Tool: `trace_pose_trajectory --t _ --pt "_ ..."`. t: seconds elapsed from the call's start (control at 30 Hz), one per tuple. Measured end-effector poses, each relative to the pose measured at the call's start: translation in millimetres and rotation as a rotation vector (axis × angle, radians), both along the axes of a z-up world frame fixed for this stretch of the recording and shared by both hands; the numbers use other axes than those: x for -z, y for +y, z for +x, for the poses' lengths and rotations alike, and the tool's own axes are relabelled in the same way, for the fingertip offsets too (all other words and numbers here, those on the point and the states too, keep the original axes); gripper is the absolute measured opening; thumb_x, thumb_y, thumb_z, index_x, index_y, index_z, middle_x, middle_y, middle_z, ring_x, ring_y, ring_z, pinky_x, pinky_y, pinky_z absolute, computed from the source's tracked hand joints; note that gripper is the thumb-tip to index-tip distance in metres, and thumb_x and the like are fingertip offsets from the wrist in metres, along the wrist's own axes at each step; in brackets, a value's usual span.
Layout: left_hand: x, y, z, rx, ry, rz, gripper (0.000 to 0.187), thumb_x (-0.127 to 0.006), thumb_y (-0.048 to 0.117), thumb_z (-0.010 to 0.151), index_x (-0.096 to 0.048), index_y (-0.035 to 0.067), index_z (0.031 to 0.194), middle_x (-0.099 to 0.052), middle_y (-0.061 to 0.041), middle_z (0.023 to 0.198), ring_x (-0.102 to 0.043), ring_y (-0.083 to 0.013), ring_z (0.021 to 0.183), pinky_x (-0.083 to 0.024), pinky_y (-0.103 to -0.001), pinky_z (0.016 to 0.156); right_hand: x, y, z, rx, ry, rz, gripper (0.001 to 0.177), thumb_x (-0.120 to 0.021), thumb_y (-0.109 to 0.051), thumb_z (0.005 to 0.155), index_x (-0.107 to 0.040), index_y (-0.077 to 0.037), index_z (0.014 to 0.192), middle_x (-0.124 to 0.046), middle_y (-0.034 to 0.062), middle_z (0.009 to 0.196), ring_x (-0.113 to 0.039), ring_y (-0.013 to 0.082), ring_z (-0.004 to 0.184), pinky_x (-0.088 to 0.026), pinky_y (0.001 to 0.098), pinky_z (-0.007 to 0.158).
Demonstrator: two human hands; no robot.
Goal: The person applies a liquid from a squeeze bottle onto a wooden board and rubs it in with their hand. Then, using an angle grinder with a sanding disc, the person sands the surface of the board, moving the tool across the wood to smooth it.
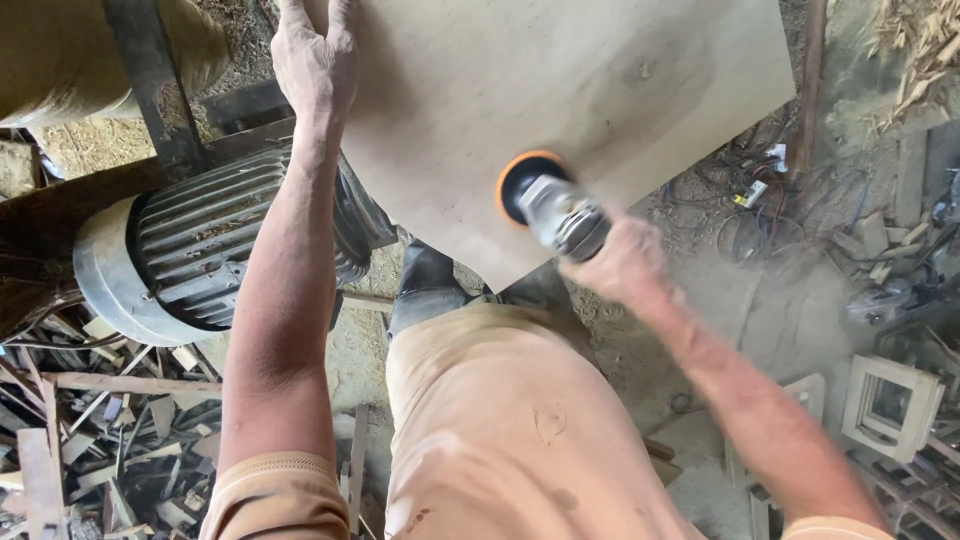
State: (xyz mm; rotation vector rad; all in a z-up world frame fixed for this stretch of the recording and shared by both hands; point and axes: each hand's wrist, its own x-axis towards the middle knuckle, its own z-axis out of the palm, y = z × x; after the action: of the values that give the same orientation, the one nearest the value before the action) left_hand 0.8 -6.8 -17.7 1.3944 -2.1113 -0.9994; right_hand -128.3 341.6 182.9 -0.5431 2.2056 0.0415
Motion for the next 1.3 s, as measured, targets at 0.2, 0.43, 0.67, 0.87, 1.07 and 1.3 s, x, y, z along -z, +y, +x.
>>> trace_pose_trajectory --t 0.2,0.43,0.67,0.87,1.07,1.3 --pt "18.9 -4.4 4.6 0.038 -0.129 0.008 0.076 -0.045 0.082 0.108 -0.022 0.030 0.159 -0.080 -0.023 0.123 -0.079 -0.0366 0.103 -0.059 -0.051 0.085 8.1 29.7 46.9 -0.013 0.043 0.068 0.067 -0.084 -0.059 0.060 -0.062 -0.012 0.104 -0.075 0.0217 0.091 -0.071 0.0482 0.092 -0.055 0.0544 0.081" --pt "2.6 -1.0 5.1 0.018 -0.084 0.042 0.079 -0.049 0.082 0.107 -0.032 0.026 0.162 -0.050 0.004 0.070 -0.053 -0.0112 0.066 -0.054 -0.036 0.072 1.4 47.0 -41.5 0.238 0.017 0.128 0.073 -0.089 -0.037 0.074 -0.058 -0.003 0.131 -0.072 0.0117 0.099 -0.070 0.0217 0.072 -0.058 0.0314 0.056" --pt "-18.2 1.7 3.4 0.025 -0.037 0.020 0.071 -0.052 0.078 0.106 -0.041 0.027 0.155 -0.058 0.002 0.072 -0.056 -0.0154 0.069 -0.052 -0.036 0.073 16.4 70.9 -143.1 0.246 0.241 0.028 0.050 -0.090 -0.047 0.071 -0.074 -0.007 0.097 -0.073 0.0069 0.089 -0.066 0.0182 0.073 -0.051 0.0392 0.056" --pt "1.6 -2.7 8.3 -0.016 -0.109 0.083 0.081 -0.052 0.080 0.108 -0.030 0.028 0.165 -0.038 0.005 0.064 -0.042 -0.0126 0.060 -0.052 -0.035 0.073 13.6 64.2 -172.1 0.318 0.224 -0.070 0.038 -0.088 -0.040 0.074 -0.076 -0.014 0.098 -0.071 0.0007 0.088 -0.064 0.0134 0.077 -0.051 0.0328 0.060" --pt "-11.8 -0.6 -0.6 -0.004 -0.027 0.039 0.058 -0.055 0.065 0.108 -0.043 0.024 0.147 -0.082 -0.006 0.126 -0.073 -0.0097 0.079 -0.062 -0.039 0.086 -5.5 43.7 -70.7 0.228 0.083 0.124 0.060 -0.082 -0.039 0.083 -0.059 0.002 0.122 -0.070 0.0112 0.088 -0.068 0.0234 0.064 -0.058 0.0336 0.051" --pt "-13.7 -1.1 -1.1 -0.024 0.035 0.016 0.046 -0.062 0.056 0.097 -0.072 0.012 0.093 -0.036 0.006 0.053 -0.033 -0.0112 0.048 -0.045 -0.035 0.054 8.3 54.0 26.7 0.166 0.014 0.122 0.070 -0.088 -0.039 0.074 -0.058 -0.005 0.126 -0.071 0.0080 0.097 -0.069 0.0205 0.073 -0.058 0.0309 0.061"
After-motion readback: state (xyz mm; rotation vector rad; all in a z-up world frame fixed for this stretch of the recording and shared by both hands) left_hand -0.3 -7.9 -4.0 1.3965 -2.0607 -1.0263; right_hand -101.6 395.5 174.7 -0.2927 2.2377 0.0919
